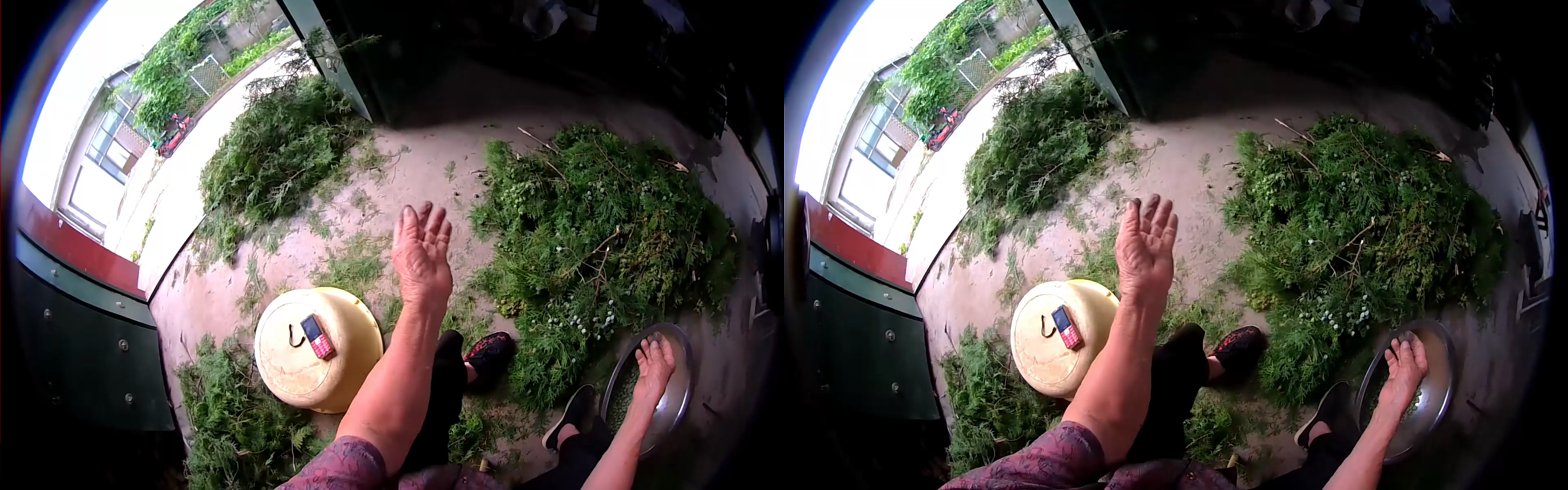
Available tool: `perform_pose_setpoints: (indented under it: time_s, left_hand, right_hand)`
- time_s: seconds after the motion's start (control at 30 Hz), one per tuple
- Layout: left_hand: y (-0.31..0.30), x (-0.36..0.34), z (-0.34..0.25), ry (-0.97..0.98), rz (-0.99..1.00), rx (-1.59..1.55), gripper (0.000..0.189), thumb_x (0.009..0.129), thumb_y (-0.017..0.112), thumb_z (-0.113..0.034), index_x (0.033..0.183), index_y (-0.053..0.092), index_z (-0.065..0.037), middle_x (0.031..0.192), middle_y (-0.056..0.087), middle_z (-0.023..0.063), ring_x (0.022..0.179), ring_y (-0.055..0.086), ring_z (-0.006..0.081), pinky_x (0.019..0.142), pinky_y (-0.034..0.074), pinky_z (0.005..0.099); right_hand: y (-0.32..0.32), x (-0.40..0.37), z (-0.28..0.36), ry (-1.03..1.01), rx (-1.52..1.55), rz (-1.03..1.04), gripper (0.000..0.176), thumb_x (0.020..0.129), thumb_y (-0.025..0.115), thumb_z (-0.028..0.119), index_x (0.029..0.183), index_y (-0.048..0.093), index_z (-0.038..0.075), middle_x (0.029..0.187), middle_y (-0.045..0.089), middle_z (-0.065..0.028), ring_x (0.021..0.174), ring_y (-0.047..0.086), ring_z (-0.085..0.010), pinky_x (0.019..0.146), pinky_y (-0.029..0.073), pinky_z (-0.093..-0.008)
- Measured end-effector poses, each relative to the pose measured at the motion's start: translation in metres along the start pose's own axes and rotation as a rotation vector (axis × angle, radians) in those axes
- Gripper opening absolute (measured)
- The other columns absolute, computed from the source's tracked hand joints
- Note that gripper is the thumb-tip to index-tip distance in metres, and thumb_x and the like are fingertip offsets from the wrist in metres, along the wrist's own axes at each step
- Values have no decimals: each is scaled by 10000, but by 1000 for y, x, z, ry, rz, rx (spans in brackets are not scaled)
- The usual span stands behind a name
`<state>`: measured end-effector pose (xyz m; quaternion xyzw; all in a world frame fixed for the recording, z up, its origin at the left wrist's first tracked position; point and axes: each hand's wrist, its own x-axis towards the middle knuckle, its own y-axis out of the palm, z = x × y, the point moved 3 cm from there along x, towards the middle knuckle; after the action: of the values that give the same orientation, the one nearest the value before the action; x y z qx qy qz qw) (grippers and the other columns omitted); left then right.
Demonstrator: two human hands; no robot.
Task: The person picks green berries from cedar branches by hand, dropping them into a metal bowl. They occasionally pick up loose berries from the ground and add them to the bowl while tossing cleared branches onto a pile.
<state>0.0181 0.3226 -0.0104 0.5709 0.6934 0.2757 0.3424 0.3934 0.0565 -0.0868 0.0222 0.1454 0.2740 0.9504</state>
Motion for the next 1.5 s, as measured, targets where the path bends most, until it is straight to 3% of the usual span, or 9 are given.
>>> perform_pose_setpoints:
  time_s: [0.23, 0.8, 0.97, 1.03, 1.13, 1.23, 1.27, 1.4, 1.5]
  left_hand:
    - [51, -79, 94, -614, 218, 109, 276, 895, 546, -219, 1087, 482, -32, 939, 603, 88, 764, 585, 156, 650, 495, 266]
    - [60, -112, 115, -659, 110, 293, 241, 897, 535, -163, 1091, 522, -21, 794, 576, 37, 651, 525, 110, 615, 438, 219]
    - [63, -121, 121, -735, 77, 306, 235, 887, 555, -159, 1065, 535, -7, 778, 566, 44, 659, 515, 113, 619, 434, 218]
    - [68, -127, 122, -750, 76, 344, 236, 887, 555, -161, 1064, 537, -6, 780, 568, 48, 657, 514, 115, 622, 437, 220]
    - [70, -131, 127, -772, 71, 352, 218, 886, 554, -144, 1050, 546, -1, 772, 567, 50, 654, 512, 118, 624, 444, 224]
    - [71, -129, 129, -776, 78, 357, 219, 888, 551, -143, 1055, 544, -2, 773, 567, 49, 653, 513, 118, 625, 441, 225]
    - [71, -129, 129, -779, 81, 359, 221, 888, 549, -143, 1058, 542, -2, 774, 568, 49, 653, 513, 118, 625, 439, 225]
    - [72, -126, 128, -755, 74, 349, 241, 890, 545, -157, 1079, 529, -8, 788, 571, 42, 654, 516, 114, 632, 431, 229]
    - [69, -128, 129, -745, 111, 369, 236, 891, 543, -161, 1073, 533, -10, 788, 572, 36, 655, 520, 111, 627, 433, 225]
  right_hand:
    - [20, -6, -11, 40, 9, 88, 205, 866, 535, 75, 1063, 557, 24, 917, 610, -36, 806, 589, -130, 681, 482, -257]
    - [8, 67, -120, 303, -258, -117, 190, 849, 502, 55, 1016, 568, -8, 853, 610, -85, 641, 621, -159, 517, 509, -260]
    - [59, 112, -105, 75, -227, -41, 235, 870, 429, 7, 1059, 559, -46, 1019, 587, -121, 633, 625, -159, 470, 501, -246]
    - [76, 129, -110, 17, -460, 97, 271, 859, 439, -1, 1096, 569, -20, 1347, 364, -92, 665, 626, -148, 478, 510, -244]
    - [77, 150, -143, 83, -893, 165, 360, 793, 566, 98, 1150, 565, 62, 1396, 303, -148, 882, 610, -311, 707, 533, -338]
    - [63, 154, -158, -25, -1065, 144, 367, 766, 597, 132, 1127, 578, 71, 1252, 457, -215, 1032, 541, -347, 922, 421, -373]
    - [62, 150, -154, -39, -992, 171, 323, 744, 622, 108, 1059, 585, 49, 1011, 589, -192, 873, 608, -294, 771, 489, -363]
    - [61, 118, -127, -12, -506, -25, 232, 710, 651, 37, 919, 551, 20, 836, 591, -109, 529, 551, -154, 486, 460, -299]
    - [49, 106, -95, -218, -732, -87, 348, 699, 673, 138, 1009, 575, 13, 923, 621, -159, 705, 615, -273, 667, 493, -356]
